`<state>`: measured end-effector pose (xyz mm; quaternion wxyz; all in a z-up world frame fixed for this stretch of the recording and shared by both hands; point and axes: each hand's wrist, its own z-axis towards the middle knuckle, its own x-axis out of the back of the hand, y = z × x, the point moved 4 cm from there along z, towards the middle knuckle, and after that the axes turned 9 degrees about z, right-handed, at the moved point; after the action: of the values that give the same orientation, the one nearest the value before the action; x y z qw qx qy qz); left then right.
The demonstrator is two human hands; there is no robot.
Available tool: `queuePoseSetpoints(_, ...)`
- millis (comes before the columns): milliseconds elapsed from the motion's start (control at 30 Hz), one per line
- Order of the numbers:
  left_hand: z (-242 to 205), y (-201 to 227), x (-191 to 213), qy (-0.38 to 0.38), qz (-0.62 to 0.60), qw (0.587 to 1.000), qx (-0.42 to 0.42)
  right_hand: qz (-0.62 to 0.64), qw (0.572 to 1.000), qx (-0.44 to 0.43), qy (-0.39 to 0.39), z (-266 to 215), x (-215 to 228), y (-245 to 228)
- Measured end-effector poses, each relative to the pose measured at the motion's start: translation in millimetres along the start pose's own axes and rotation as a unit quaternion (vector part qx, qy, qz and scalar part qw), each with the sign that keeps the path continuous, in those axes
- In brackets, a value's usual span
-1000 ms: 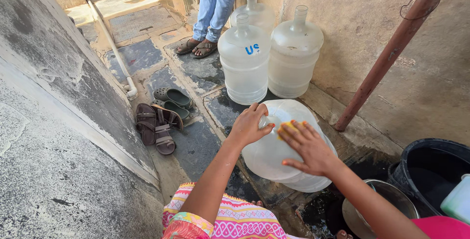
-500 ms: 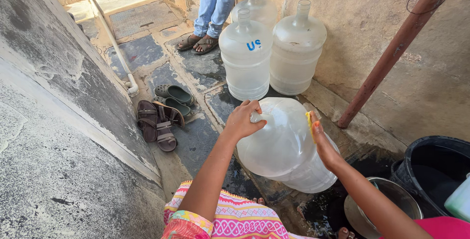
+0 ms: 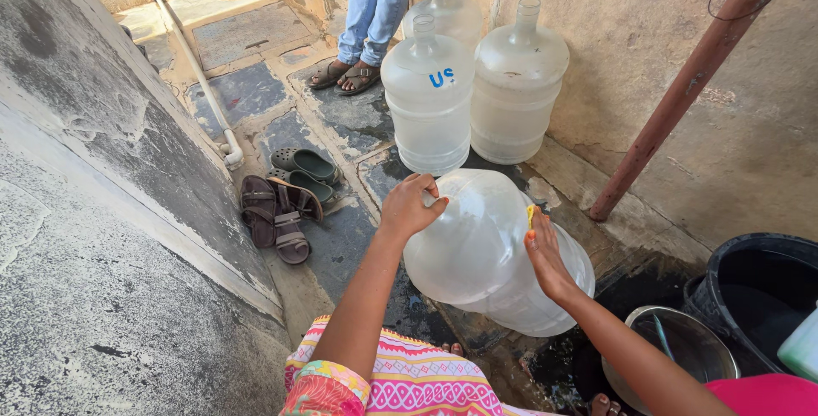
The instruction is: The person washes several large plastic water jugs using a yellow sponge, scrubbing the exterior surfaces of the containers one at a time.
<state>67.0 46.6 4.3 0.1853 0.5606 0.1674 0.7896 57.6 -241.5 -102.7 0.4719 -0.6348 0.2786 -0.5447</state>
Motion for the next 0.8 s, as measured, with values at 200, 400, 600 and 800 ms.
queuePoseSetpoints(200,1.8,-10.3,0.9,0.012,-0.017,1.0,-0.009,0.014,0.993,-0.097,0.068,14.6,11.0,106.0)
queuePoseSetpoints(400,6.3,-5.9,-0.7,0.021,-0.002,0.999,-0.029,0.083,0.975,-0.152,0.139,17.2,20.9,152.7)
queuePoseSetpoints(600,9.6,-2.7,-0.6,0.033,0.016,0.999,-0.027,0.05,0.984,0.1,0.137,8.7,-12.6,38.9)
queuePoseSetpoints(800,4.4,-6.2,1.9,0.035,0.012,0.999,-0.038,-0.034,0.968,0.181,0.17,-12.4,-26.3,22.6)
